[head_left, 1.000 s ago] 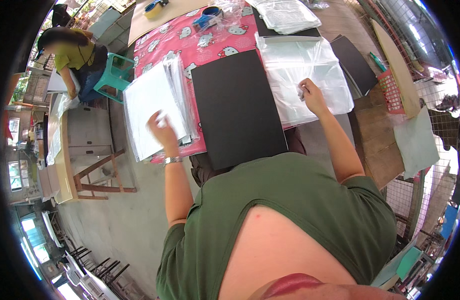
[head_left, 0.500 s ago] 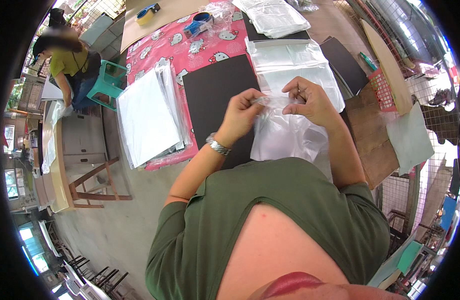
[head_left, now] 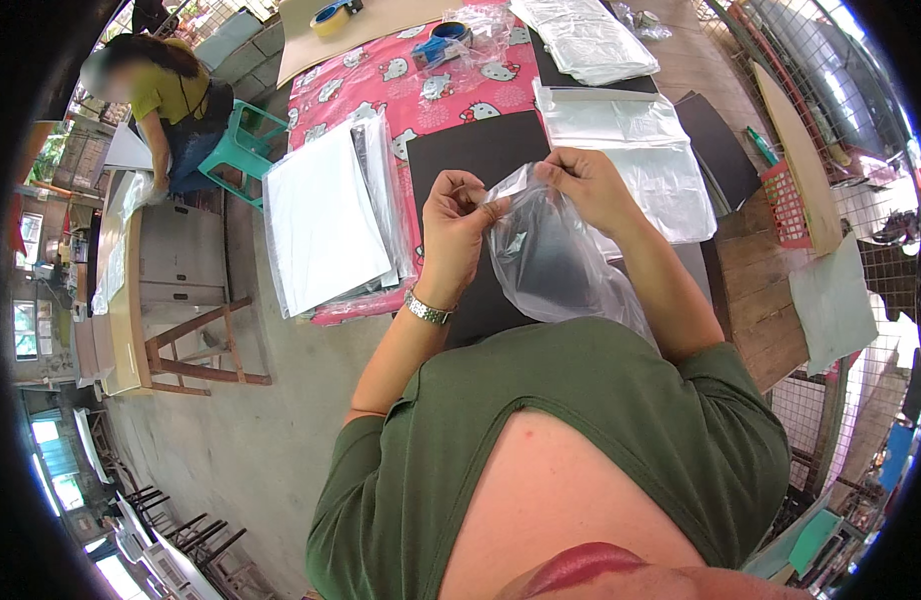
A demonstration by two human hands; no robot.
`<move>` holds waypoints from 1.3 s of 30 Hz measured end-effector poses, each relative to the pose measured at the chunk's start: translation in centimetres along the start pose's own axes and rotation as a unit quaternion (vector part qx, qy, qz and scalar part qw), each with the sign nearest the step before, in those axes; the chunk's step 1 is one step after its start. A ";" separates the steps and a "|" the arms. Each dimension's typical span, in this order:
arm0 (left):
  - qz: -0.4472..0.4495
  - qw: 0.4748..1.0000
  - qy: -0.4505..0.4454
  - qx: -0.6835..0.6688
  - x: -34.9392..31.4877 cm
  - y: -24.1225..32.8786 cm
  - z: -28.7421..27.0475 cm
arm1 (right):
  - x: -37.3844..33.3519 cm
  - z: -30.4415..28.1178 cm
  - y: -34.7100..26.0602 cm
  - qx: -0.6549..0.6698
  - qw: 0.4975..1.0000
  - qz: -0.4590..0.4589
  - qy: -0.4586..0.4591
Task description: The person organizes a stack of black paper folders by hand and then places several individual folders into plastic protective bags at a workstation.
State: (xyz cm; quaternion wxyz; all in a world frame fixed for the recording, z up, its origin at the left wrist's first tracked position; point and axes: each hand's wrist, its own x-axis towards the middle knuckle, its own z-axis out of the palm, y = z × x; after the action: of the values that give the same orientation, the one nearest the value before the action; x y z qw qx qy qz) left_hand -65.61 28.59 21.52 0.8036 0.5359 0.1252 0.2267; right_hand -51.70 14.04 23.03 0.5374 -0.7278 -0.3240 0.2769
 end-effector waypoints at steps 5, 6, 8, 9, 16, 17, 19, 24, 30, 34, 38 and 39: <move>-0.052 0.998 -0.045 0.004 -0.1 -1.0 -2.0 | 2.0 3.2 1.1 0.162 0.985 -0.009 0.063; -0.089 0.994 -0.054 0.017 -0.1 -1.2 -1.8 | 2.4 3.6 1.3 0.245 0.966 -0.022 0.081; -0.121 0.992 -0.045 -0.012 0.0 -1.0 -2.4 | 2.5 3.8 1.5 0.358 0.931 0.068 -0.011; -0.117 0.991 -0.029 -0.061 0.2 -1.1 -3.1 | 2.3 3.7 1.5 0.410 0.903 0.111 -0.058; -0.238 0.938 0.024 -0.252 0.9 2.1 -9.0 | 1.2 -0.6 3.8 0.307 0.882 -0.136 -0.330; -0.253 0.947 0.056 -0.188 0.2 2.4 -7.4 | 1.8 -0.7 3.2 0.407 0.869 -0.145 -0.241; -0.267 0.957 0.015 -0.114 -0.2 0.9 -9.1 | 3.6 -1.8 3.8 0.558 0.811 -0.013 -0.178; -0.083 0.893 -0.067 -0.438 3.1 2.1 -14.2 | 4.8 -1.2 3.9 0.046 0.961 -0.017 -0.271; -0.252 0.937 -0.205 0.131 2.0 -1.5 -10.9 | 8.5 -3.3 3.9 0.516 0.848 -0.057 -0.111; -0.124 0.983 -0.116 -0.066 4.3 0.4 -12.7 | 10.0 -3.0 5.5 0.243 0.955 0.118 -0.119; -0.197 0.946 -0.009 -0.256 4.6 1.9 -12.1 | 8.6 -3.5 5.4 0.222 0.924 0.022 -0.312; -0.225 0.950 0.034 -0.214 4.4 1.1 -11.6 | 8.5 -3.3 5.8 0.310 0.913 -0.013 -0.264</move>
State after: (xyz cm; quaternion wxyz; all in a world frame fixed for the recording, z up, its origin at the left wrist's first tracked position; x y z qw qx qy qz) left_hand -67.21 40.52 18.12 0.9247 0.3013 0.2188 0.0796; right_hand -42.81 17.42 17.86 0.6345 -0.4212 -0.3609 0.5383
